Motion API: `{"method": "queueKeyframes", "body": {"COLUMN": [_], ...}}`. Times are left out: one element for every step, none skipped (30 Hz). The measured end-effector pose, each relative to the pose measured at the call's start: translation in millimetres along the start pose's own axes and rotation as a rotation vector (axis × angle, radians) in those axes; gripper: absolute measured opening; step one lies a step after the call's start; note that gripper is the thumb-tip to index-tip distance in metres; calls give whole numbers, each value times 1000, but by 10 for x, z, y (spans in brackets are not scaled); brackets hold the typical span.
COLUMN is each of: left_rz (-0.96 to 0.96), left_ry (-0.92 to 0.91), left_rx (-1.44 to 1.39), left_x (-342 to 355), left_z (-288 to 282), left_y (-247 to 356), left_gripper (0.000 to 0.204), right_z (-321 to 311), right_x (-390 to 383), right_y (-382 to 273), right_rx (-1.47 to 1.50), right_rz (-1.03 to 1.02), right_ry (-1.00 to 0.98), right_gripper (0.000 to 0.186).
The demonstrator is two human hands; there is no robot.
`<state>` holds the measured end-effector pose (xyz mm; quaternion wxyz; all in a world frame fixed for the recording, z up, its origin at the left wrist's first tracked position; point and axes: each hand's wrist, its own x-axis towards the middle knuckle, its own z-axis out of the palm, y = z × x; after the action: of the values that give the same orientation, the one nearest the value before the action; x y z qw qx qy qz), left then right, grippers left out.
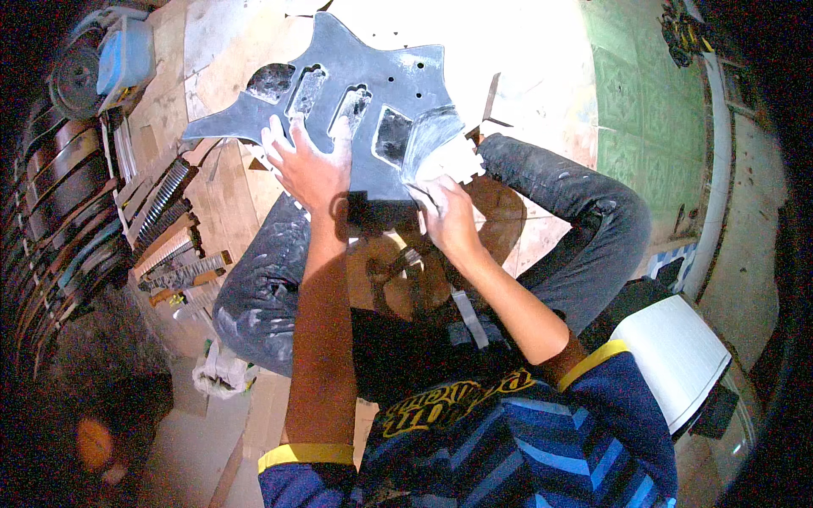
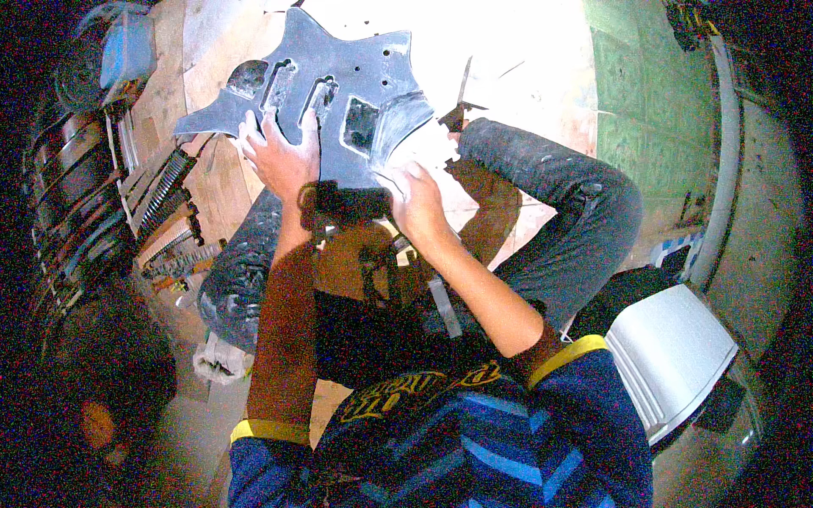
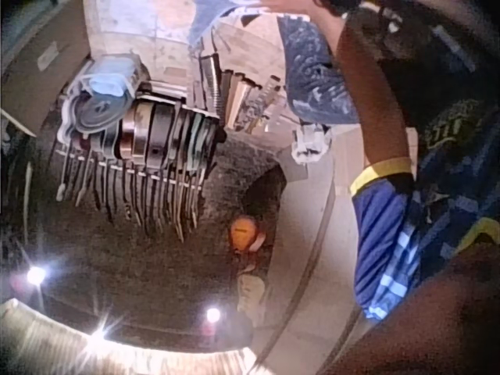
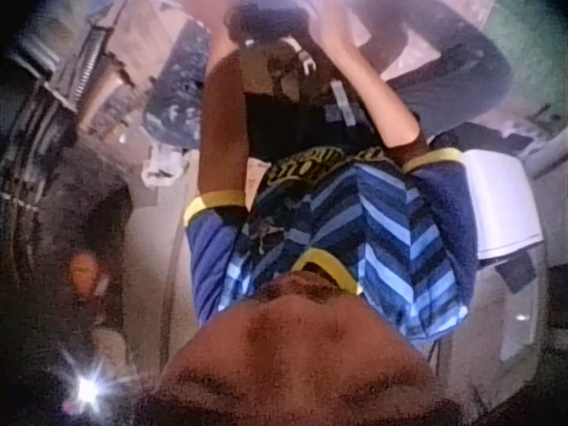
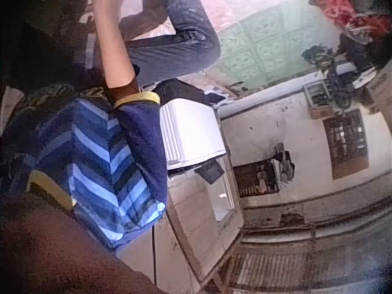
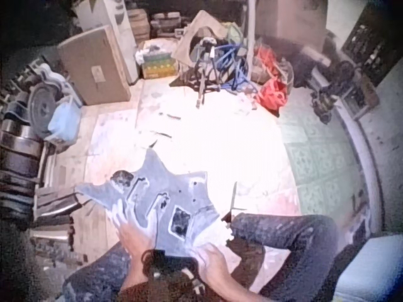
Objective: The person sands the surface and edges of a guitar body using a sanding block by hand.
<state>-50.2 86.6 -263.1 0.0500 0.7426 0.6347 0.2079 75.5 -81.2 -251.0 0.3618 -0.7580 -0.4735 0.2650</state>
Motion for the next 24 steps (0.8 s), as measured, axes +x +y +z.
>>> {"method": "queueKeyframes", "body": {"left_rz": [-1, 4, 10, 11, 29, 48, 44, 32, 22, 21, 22, 24, 21, 4, -14, -16, -3, 9, 12, 39, 66, 64, 68, 72], "left_ry": [4, 3, 1, -2, 4, 11, 9, 7, 4, 7, 2, -3, -7, -21, -36, -35, -26, -17, -16, 15, 47, 48, 52, 55], "left_rx": [0, 22, 43, 39, 34, 29, 33, 21, 10, 7, 25, 43, 44, 15, -14, -11, -3, 6, 1, 22, 43, 44, 41, 38], "left_x": [4, 0, 5, 1, 10, 11, 11, 10, 0, 6, 4, 9, 3, 12, 9, 11, 10, 7, 7, 4, 7, 6, 10, 11], "left_z": [3, 0, 2, 4, 9, 19, 28, 39, 44, 44, 39, 40, 24, 10, -2, 4, 8, 7, 20, 29, 41, 34, 27, 23], "left_y": [-7, -17, -28, -18, -13, 1, -19, -36, -55, -44, -34, -23, -19, -18, -15, -31, -47, -66, -42, -21, 0, -9, -21, -28], "left_gripper": [62, 62, 63, 63, 63, 63, 63, 65, 66, 66, 66, 66, 66, 66, 66, 66, 66, 67, 67, 65, 63, 63, 63, 63], "right_z": [-32, -71, -38, -2, 31, 66, 74, 60, 38, -31, -16, 22, 47, 65, 40, 23, 6, -19, -8, 16, 45, 70, 116, 160], "right_x": [-11, -55, 5, 69, 116, 126, 94, 34, -39, -117, -74, -3, 40, 66, 46, 38, 15, -75, -57, -17, 23, 95, 114, 128], "right_y": [-15, -59, -37, 2, 29, 37, 41, 43, 38, -8, 18, 63, 56, 44, 25, 3, -11, 26, 52, 83, 112, 29, -28, -76], "right_rx": [53, 24, 25, -49, -122, -62, -60, -41, -22, -31, -33, -38, -42, -68, -68, -40, -12, -18, -22, -50, -78, -102, -102, -32], "right_rz": [-23, 23, 18, 2, -13, 23, 23, 4, -16, 38, 35, -29, -87, -38, -35, -60, -85, -70, -69, -105, -140, -36, -38, 48], "right_ry": [13, -9, -9, -8, -7, 40, 34, 23, 13, 12, 14, 54, 87, 53, 49, 56, 64, 35, 40, 65, 91, 31, 29, 83], "right_gripper": [18, 18, 18, 16, 15, 14, 14, 16, 19, 20, 20, 17, 15, 14, 14, 14, 14, 15, 15, 14, 13, 13, 13, 17]}}
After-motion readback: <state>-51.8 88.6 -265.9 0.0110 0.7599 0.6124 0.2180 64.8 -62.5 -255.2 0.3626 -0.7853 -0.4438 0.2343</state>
